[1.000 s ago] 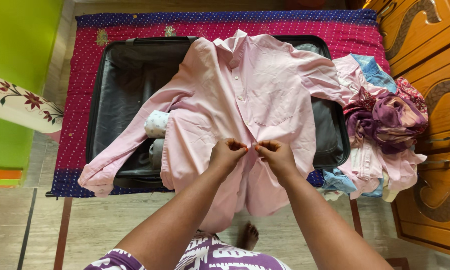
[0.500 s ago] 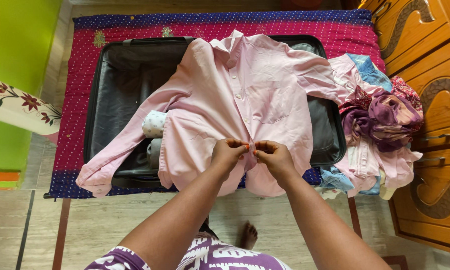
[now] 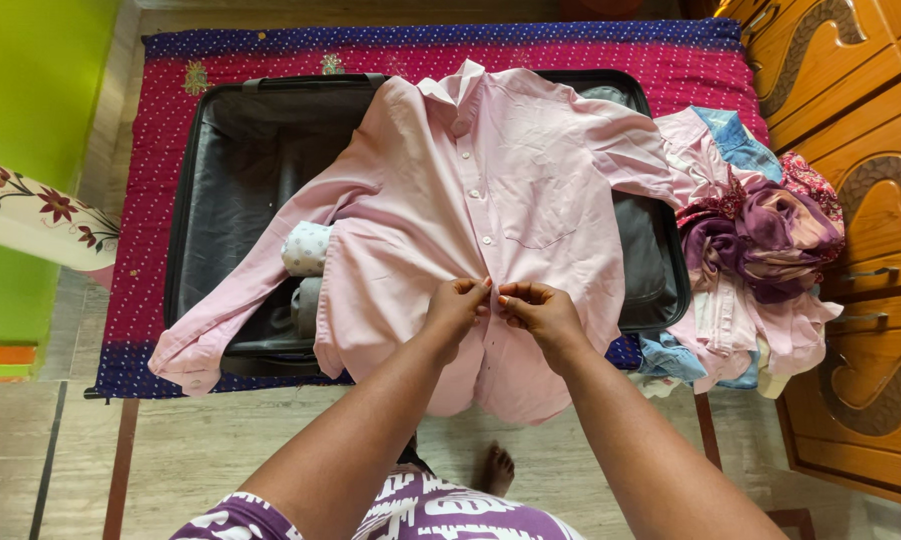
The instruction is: The person picks up a pink shirt from a pile on the bed, buttons the front by hand, and folds it on top of a suitcase.
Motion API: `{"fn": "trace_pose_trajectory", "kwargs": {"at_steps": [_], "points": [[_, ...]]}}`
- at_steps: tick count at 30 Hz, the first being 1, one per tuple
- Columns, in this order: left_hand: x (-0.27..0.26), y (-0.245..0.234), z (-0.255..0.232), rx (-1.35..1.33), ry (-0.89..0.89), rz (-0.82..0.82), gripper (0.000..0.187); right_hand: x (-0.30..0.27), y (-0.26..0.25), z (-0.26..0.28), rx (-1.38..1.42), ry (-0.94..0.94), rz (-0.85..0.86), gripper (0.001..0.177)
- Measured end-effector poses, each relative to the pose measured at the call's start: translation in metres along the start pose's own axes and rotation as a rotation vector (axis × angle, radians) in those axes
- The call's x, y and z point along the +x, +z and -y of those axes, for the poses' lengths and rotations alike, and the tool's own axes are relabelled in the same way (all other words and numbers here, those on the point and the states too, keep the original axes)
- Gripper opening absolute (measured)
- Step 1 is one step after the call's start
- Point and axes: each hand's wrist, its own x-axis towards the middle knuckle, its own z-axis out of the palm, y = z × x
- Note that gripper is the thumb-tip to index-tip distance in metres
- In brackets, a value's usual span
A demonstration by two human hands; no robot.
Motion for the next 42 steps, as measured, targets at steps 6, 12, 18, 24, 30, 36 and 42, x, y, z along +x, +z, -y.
{"fn": "trace_pose_trajectory", "kwargs": {"at_steps": [6,12,18,24,30,36,42], "points": [[-0.005,0.001,0.002,-0.070,0.154,0.070,0.025,-0.002,-0.001,0.008,0.030,0.034,0.022,0.020],[-0.002,0.003,0.004,-0.045,0.078,-0.066,0.027,-0.003,0.001,0.011,-0.047,0.012,-0.008,0.020],[-0.014,0.003,-0.007,-0.008,0.048,-0.092,0.022,-0.003,0.011,0.011,-0.212,-0.087,-0.084,0.018],[-0.016,0.005,-0.008,0.037,0.091,-0.115,0.019,0.002,0.014,0.007,-0.197,-0.035,-0.160,0.014],[-0.006,0.007,0.003,0.030,0.081,-0.120,0.016,0.020,0.004,-0.005,-0.032,0.110,-0.158,0.013],[0.018,-0.004,0.023,-0.335,-0.043,0.145,0.014,0.017,-0.005,-0.008,-0.006,0.030,-0.026,0.014],[0.007,-0.010,0.013,-0.193,-0.090,0.183,0.011,0.009,-0.009,0.002,-0.122,0.044,0.029,0.015]]}}
